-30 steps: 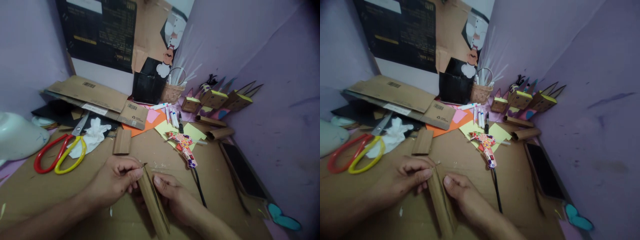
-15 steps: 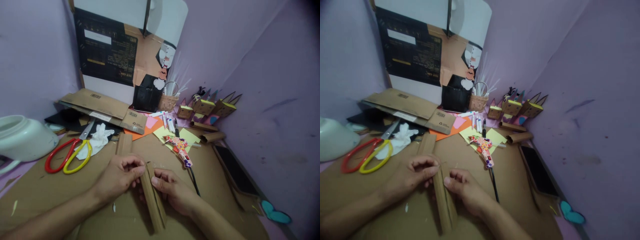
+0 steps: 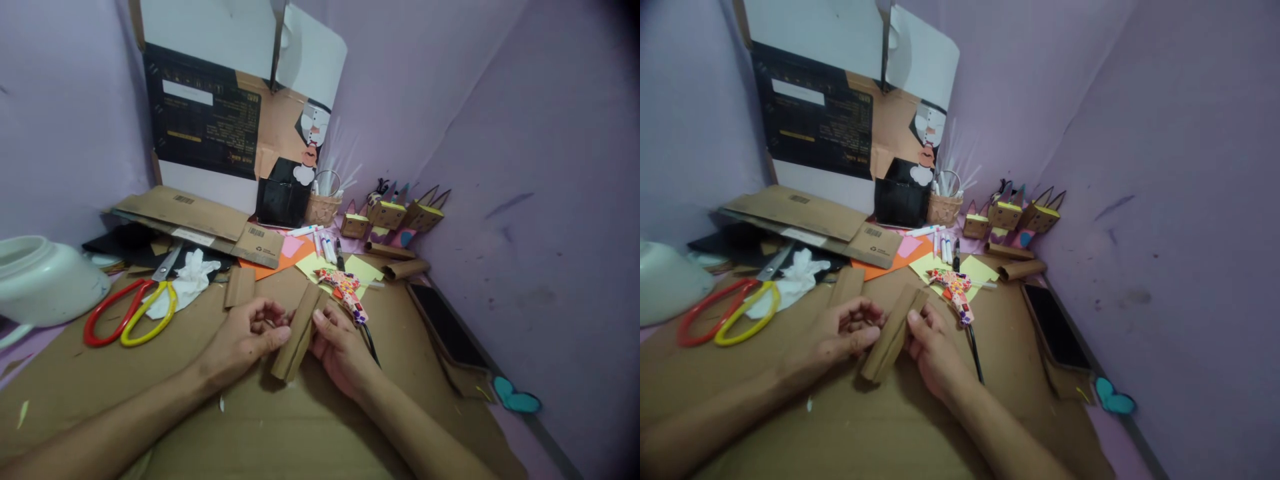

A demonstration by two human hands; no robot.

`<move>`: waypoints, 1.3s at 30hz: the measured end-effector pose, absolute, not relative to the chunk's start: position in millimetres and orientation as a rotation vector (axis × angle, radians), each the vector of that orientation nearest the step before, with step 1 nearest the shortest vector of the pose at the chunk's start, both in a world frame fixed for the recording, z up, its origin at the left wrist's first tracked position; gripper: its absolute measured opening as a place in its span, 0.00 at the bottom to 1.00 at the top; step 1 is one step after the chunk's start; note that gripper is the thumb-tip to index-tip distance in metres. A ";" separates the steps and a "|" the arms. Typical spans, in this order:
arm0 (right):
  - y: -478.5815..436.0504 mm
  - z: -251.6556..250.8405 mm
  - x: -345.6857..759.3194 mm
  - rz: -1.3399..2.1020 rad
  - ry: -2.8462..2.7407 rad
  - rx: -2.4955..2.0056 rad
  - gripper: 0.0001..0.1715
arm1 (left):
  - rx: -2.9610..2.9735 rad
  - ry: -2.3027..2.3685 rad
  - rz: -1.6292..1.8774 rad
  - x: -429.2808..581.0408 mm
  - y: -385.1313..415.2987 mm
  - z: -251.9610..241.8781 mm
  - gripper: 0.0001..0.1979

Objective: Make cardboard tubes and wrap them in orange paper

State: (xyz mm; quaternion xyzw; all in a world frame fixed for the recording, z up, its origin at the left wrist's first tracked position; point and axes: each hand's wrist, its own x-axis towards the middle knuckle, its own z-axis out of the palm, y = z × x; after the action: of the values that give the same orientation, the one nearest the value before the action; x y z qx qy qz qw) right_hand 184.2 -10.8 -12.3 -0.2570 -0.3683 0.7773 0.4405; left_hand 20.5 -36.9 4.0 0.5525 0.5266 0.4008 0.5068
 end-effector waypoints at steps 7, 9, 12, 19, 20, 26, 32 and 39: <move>-11.7 -14.7 183.2 1.808 -0.984 -0.626 0.18 | 1.517 1.455 0.828 29.4 -44.7 8.1 0.22; -11.8 -16.6 183.2 1.808 -1.020 -0.605 0.18 | 1.554 1.449 0.828 30.1 -44.8 7.6 0.21; -10.3 -18.8 186.4 1.801 -1.060 -0.618 0.20 | 1.635 1.460 0.790 28.4 -44.2 9.6 0.19; 8.4 -18.7 212.8 1.346 -1.283 -0.804 0.21 | 1.743 1.710 0.752 21.9 -43.2 14.1 0.18; 10.5 -17.9 215.6 1.322 -1.323 -0.822 0.19 | 1.750 1.724 0.747 21.5 -43.1 13.8 0.19; 10.5 -10.6 217.6 1.342 -1.438 -0.864 0.11 | 1.783 1.785 0.742 20.5 -42.8 12.2 0.21; 10.4 -13.7 216.0 1.309 -1.482 -0.867 0.09 | 1.801 1.794 0.747 19.1 -42.0 9.4 0.21; 7.9 -14.4 214.3 1.288 -1.617 -0.873 0.06 | 1.848 1.751 0.711 20.5 -41.4 14.3 0.18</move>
State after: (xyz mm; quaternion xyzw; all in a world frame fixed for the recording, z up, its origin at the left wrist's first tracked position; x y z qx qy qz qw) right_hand 214.3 7.9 -14.4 -0.3506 -0.6493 0.5170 0.4338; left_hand 20.5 -41.4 14.3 0.6776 0.6419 0.2607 0.2468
